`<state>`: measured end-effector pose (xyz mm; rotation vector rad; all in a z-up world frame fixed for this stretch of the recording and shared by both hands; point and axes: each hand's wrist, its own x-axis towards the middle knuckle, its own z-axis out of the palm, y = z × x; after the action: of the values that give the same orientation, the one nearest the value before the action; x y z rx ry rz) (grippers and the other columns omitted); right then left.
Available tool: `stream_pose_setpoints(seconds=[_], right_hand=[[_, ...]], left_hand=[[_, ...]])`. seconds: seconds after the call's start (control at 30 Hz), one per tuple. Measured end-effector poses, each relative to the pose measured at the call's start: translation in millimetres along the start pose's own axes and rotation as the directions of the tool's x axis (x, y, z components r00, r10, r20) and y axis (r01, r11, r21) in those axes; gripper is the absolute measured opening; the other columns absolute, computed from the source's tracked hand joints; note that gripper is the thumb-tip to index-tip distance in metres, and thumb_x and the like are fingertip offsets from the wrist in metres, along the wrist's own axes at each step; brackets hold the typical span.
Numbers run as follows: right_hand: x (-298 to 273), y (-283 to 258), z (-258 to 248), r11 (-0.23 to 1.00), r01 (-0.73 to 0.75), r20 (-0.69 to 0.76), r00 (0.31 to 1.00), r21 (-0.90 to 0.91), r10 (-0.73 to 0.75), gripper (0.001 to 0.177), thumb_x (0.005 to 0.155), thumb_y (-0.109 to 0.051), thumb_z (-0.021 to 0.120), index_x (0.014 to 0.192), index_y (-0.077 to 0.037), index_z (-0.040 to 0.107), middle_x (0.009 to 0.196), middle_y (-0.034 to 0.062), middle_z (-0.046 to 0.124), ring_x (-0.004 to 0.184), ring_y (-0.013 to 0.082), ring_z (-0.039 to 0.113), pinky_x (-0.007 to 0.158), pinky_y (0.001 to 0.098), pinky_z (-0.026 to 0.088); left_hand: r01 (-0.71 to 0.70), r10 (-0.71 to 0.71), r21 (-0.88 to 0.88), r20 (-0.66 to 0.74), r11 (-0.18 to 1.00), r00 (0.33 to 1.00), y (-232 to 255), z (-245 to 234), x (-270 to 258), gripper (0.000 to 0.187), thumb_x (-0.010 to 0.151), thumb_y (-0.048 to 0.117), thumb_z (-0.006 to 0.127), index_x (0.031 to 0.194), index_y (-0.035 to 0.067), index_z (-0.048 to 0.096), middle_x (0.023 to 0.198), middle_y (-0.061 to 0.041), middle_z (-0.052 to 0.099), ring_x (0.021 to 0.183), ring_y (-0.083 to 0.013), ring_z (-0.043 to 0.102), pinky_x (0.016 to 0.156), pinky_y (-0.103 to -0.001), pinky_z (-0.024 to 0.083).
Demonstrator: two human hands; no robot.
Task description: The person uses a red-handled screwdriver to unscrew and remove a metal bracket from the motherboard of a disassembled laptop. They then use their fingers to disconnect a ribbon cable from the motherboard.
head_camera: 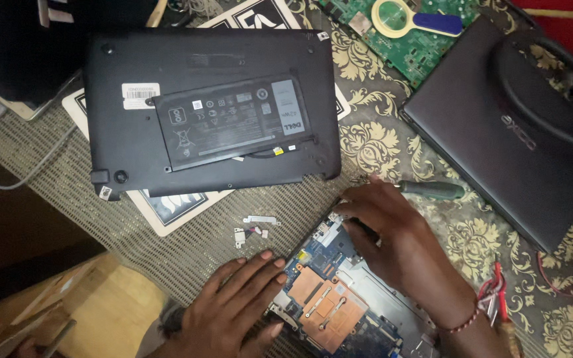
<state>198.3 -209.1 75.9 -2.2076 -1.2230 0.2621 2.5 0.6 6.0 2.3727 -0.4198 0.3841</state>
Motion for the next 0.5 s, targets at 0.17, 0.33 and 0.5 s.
stream_pose_setpoints(seconds=[0.17, 0.33, 0.5], right_hand=[[-1, -2, -6, 0.999, 0.031, -0.036, 0.999, 0.027, -0.03, 0.019, 0.089, -0.001, 0.073, 0.107, -0.002, 0.067, 0.117, 0.0149, 0.068, 0.112, 0.0332, 0.065, 0.099, 0.0456, 0.053], [-31, -22, -4, 0.985, -0.047, -0.131, 0.991, -0.169, 0.025, 0.027, 0.085, -0.009, 0.078, 0.111, -0.004, 0.075, 0.127, 0.0111, 0.071, 0.123, 0.0306, 0.062, 0.122, 0.0558, 0.039], [-86, -44, 31, 0.97, -0.095, -0.092, 0.993, -0.224, 0.076, 0.061, 0.1, -0.009, 0.049, 0.156, 0.001, 0.027, 0.153, 0.0164, 0.054, 0.156, 0.0409, 0.031, 0.124, 0.0725, 0.02]], left_hand=[[0.037, -0.035, -0.062, 0.032, 0.997, 0.999, 0, 1, -2, 0.05, 0.107, 0.04, 0.047, 0.14, 0.004, 0.056, 0.147, -0.015, 0.061, 0.142, -0.0335, 0.054, 0.109, -0.05, 0.041], [0.036, -0.035, -0.156, 0.009, 0.987, 0.999, 1, -10, 16, 0.05, 0.107, 0.034, 0.052, 0.146, 0.003, 0.051, 0.153, -0.017, 0.056, 0.144, -0.0371, 0.053, 0.11, -0.052, 0.041], [0.105, -0.064, -0.151, 0.252, 0.983, 0.966, 1, -24, 48, 0.057, 0.106, 0.037, 0.051, 0.154, 0.007, 0.044, 0.16, -0.009, 0.049, 0.151, -0.0328, 0.04, 0.113, -0.053, 0.029]])
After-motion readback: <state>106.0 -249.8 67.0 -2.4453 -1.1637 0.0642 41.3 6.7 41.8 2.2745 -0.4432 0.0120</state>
